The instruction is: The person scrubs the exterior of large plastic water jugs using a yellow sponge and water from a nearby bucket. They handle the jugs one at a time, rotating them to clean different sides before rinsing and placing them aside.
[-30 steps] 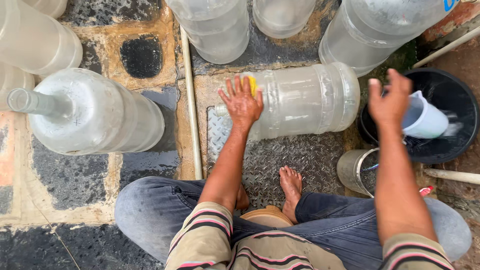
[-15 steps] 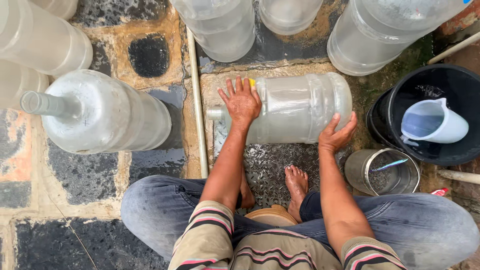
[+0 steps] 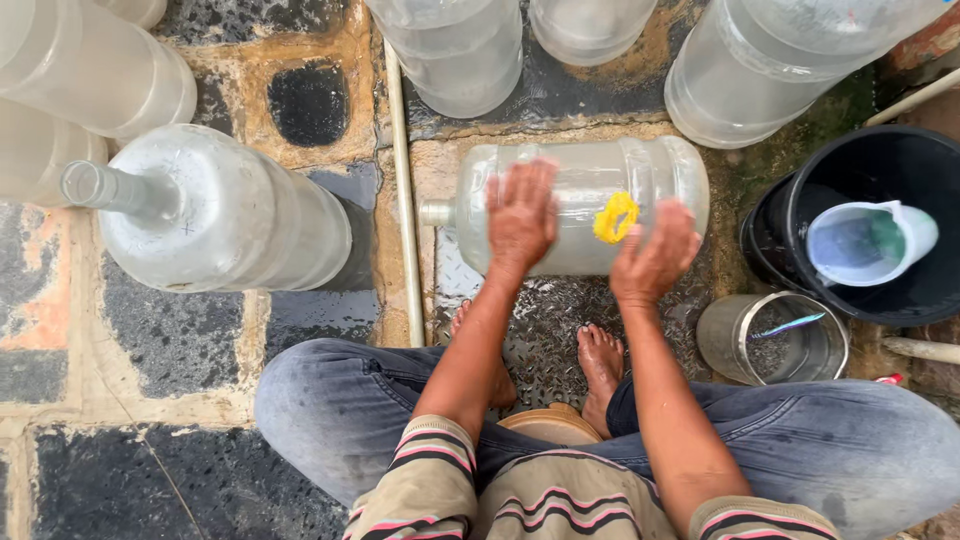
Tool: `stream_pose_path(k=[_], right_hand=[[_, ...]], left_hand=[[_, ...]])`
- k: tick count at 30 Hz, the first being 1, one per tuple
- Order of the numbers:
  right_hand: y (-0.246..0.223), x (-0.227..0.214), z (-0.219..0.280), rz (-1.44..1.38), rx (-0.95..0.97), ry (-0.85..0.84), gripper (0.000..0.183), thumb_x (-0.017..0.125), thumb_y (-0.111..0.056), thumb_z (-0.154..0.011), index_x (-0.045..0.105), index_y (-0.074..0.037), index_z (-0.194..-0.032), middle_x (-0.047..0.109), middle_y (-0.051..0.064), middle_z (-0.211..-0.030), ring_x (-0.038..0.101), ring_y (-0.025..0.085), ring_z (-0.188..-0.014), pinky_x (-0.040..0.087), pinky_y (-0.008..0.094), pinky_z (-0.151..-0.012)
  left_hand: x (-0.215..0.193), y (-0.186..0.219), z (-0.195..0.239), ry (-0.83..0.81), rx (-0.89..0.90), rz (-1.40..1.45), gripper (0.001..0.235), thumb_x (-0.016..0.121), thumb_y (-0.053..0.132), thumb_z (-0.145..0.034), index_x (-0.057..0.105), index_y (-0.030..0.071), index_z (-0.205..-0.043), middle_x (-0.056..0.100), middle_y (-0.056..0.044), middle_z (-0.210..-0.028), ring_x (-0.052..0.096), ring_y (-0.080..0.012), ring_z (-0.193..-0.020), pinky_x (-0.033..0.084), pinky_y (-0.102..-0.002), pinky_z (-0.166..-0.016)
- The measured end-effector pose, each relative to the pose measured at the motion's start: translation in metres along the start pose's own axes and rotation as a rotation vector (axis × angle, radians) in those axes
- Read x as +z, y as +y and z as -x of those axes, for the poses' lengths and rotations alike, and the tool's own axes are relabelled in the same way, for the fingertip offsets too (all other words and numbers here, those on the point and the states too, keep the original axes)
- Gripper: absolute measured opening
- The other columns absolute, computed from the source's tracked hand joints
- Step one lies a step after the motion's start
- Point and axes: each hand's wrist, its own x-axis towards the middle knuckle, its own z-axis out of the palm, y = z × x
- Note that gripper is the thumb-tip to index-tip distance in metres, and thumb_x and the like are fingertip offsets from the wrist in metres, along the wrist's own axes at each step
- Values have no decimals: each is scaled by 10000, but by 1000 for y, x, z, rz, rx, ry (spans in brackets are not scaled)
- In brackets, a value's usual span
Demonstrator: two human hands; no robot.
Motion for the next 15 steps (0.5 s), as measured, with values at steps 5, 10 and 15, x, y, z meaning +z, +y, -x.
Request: stream_pose_path(k=[5,10,15], right_hand=[[-80,18,-3,74,-400,-297,636,393,-397,-1072,372,-26,-1589,255,184,-1679,213,368,-1545,28,554,-1232],[-141,35,-60,97,-431,-471,505,403,-320,-1079,528,-85,-1508,406,108,-1630,313,327,-1548,15,602,-1272],[-131,16,-35,55,-447,-412,477,434,-309,-1074,593,-65,-1451,453,127,-1614,360,337,-1511,37,631,-1241]], left_hand=[[0,-45,4,156,-370,163,494,500,320,-1035,495,158,-1502,420,-90,-1612,386,-386,-1466,320,-572,-1182],[11,-38,24,288,-345,159,480,518,292,-1027,545,126,-1477,462,-99,-1588,419,-422,-1429,348,-594,-1142],[9,-32,24,318,-367,154,473,513,277,-1025,547,134,-1474,460,-94,-1588,415,-414,-1435,351,-593,-1128]])
